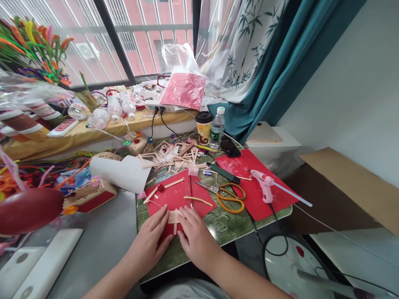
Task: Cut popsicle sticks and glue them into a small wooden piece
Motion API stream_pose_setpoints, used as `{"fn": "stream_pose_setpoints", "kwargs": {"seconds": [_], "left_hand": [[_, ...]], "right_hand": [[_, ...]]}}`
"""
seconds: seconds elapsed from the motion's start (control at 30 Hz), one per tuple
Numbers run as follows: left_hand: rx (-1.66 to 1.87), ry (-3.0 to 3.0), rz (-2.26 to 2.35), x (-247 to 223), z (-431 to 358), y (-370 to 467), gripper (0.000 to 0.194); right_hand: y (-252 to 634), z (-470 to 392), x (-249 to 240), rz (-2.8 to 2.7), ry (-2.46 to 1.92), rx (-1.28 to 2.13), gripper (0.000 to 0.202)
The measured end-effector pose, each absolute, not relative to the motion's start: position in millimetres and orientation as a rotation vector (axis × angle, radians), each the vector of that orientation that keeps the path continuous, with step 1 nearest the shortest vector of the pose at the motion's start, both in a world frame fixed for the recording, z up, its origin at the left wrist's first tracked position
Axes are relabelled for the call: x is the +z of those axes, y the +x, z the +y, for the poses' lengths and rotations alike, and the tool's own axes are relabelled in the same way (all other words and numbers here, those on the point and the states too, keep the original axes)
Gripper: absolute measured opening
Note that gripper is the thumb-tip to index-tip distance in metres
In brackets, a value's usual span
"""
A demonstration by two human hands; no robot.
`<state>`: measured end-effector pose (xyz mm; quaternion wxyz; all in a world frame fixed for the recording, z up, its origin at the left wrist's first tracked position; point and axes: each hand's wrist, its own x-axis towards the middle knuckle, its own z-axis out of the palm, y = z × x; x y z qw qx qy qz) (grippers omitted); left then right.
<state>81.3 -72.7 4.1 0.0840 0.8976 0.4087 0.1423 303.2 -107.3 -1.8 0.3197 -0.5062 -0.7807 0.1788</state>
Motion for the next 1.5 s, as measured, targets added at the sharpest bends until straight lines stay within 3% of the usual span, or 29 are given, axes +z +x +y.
{"fn": "stream_pose_setpoints", "kwargs": {"seconds": [0.1, 0.17, 0.27, 0.37, 0.5, 0.87, 1.3, 1.5], "left_hand": [[0.656, 2.473, 1.239, 12, -67, 74, 0.04], [0.727, 2.356, 1.207, 17, -57, 70, 0.02], [0.73, 2.308, 1.2, 26, -37, 68, 0.016], [0.68, 2.357, 1.164, 30, -24, 71, 0.019], [0.638, 2.443, 1.113, 25, -26, 76, 0.021], [0.564, 2.484, 1.053, 4, -23, 70, 0.013], [0.6, 2.356, 1.034, 11, -22, 67, 0.019], [0.582, 2.397, 1.037, 7, -23, 69, 0.024]], "right_hand": [[311, -105, 4, -1.874, -1.265, 0.462, 0.017], [314, -98, 9, -1.887, -1.248, 0.459, 0.011], [312, -81, 15, -2.077, -1.283, 0.396, 0.01], [302, -65, 15, -2.25, -1.311, 0.331, 0.031], [293, -55, 9, -2.284, -1.33, 0.32, 0.012], [291, -56, -10, -2.374, -1.288, 0.216, 0.017], [371, -57, 23, -1.873, -1.569, 0.198, 0.023], [322, -70, 19, -2.086, -1.412, 0.448, 0.017]]}}
